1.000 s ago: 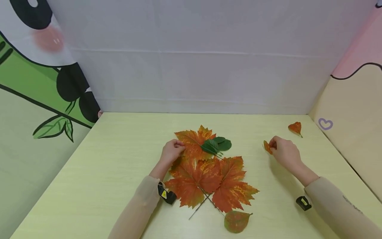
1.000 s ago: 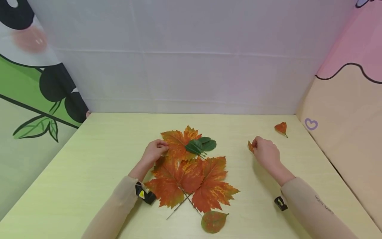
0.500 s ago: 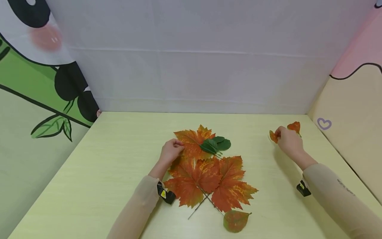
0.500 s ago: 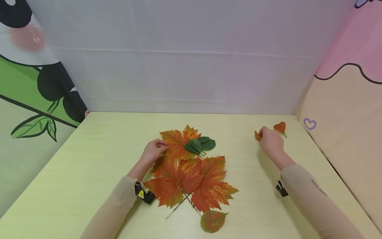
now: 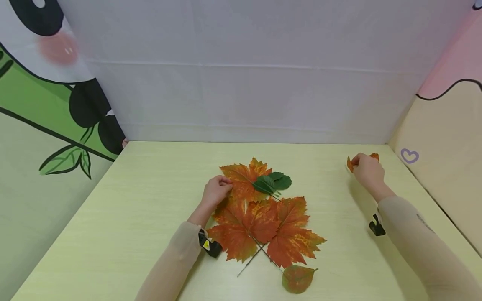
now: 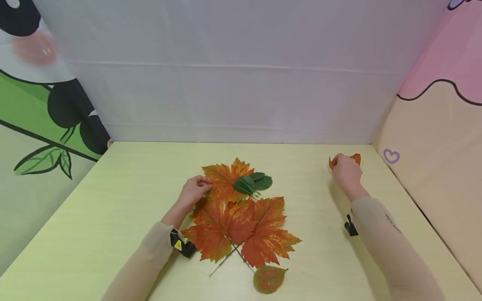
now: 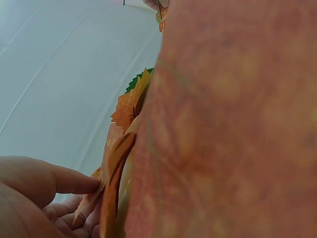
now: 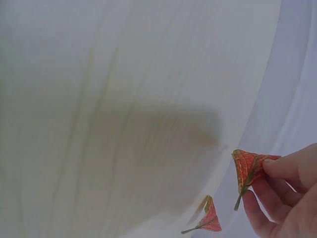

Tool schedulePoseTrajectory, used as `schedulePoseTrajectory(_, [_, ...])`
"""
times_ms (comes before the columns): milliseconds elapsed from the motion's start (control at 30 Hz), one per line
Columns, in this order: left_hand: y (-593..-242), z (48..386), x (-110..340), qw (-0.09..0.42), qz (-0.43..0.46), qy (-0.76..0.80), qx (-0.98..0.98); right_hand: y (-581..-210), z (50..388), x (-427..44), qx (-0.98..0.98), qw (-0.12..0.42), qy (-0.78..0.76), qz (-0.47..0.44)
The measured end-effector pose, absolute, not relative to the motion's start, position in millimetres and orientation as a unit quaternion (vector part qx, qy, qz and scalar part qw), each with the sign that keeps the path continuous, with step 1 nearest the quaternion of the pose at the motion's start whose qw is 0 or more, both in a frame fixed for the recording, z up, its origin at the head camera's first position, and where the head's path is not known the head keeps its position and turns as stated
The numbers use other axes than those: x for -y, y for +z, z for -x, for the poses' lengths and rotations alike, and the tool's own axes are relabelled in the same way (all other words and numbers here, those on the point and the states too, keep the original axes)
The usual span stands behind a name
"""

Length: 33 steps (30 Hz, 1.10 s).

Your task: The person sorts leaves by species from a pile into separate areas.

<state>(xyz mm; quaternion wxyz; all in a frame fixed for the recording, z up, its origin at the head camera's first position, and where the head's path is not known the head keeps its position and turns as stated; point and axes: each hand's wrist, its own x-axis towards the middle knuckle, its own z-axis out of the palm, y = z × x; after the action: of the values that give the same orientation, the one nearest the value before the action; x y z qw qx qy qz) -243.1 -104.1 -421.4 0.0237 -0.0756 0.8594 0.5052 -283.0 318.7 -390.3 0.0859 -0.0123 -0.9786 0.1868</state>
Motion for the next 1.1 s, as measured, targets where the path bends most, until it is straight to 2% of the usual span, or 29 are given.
schedulePoseTrajectory(567, [-423.0, 244.7, 103.9, 0.025, 0.078, 0.504, -0.86, -398.3, 301.3, -338.7, 0.961, 0.055, 0.25, 0.108])
schedulePoseTrajectory(867, [-422.9, 244.1, 104.1, 0.028, 0.08, 0.508, -0.857, -405.9, 306.7, -348.4, 0.946, 0.082, 0.282, 0.137])
schedulePoseTrajectory(1100, [-423.3, 245.1, 103.6, 0.027, 0.083, 0.506, -0.858, -407.8, 309.2, -352.3, 0.936, 0.078, 0.304, 0.16])
